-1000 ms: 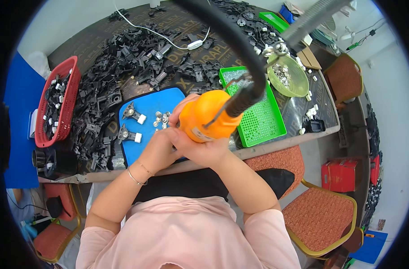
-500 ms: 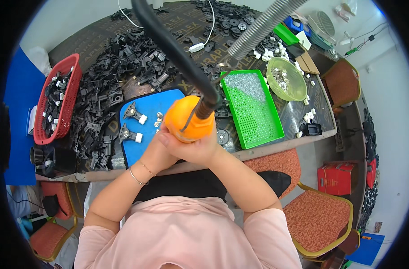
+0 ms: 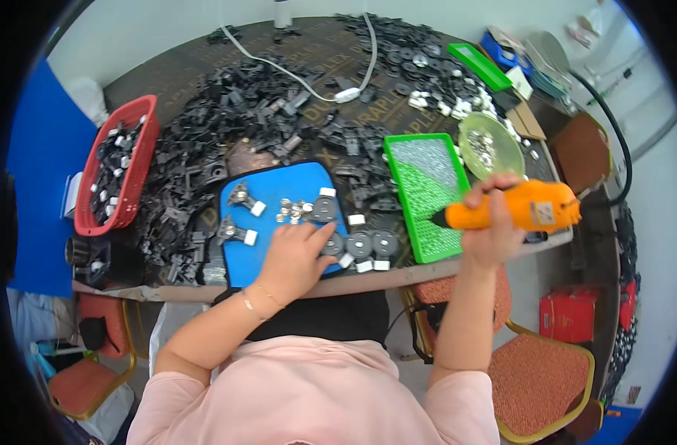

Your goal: Assembling small electronic components using an electric screwdriver at a workbench.

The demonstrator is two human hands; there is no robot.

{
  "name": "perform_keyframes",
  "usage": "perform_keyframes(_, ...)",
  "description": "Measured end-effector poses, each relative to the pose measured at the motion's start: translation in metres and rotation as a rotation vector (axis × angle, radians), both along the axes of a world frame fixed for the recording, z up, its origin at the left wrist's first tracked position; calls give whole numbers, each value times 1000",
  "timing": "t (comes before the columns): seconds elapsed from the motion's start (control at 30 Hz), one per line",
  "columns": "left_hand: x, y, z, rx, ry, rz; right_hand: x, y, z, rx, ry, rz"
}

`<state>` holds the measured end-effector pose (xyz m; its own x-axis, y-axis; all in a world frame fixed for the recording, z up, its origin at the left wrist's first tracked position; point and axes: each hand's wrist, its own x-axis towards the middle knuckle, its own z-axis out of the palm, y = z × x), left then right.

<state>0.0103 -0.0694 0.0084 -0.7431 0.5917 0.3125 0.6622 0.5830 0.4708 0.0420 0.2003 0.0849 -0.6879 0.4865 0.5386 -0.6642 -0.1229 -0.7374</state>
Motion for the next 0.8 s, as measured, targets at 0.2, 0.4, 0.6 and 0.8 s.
perform_keyframes(0.2,-7,11,4,-104,51,22,16,39,-19,-63,5,-117)
perform_keyframes(0.4,-38,-15,19,-58,39,65,14,49,-26,12,-26,-203)
perform_keyframes(0.6,-76,-46,30,-120,1,221,15,49,-31,54,-67,-230)
perform_keyframes(0.8,-54,-64,22,21,81,101,8,55,-28,67,-185,-246)
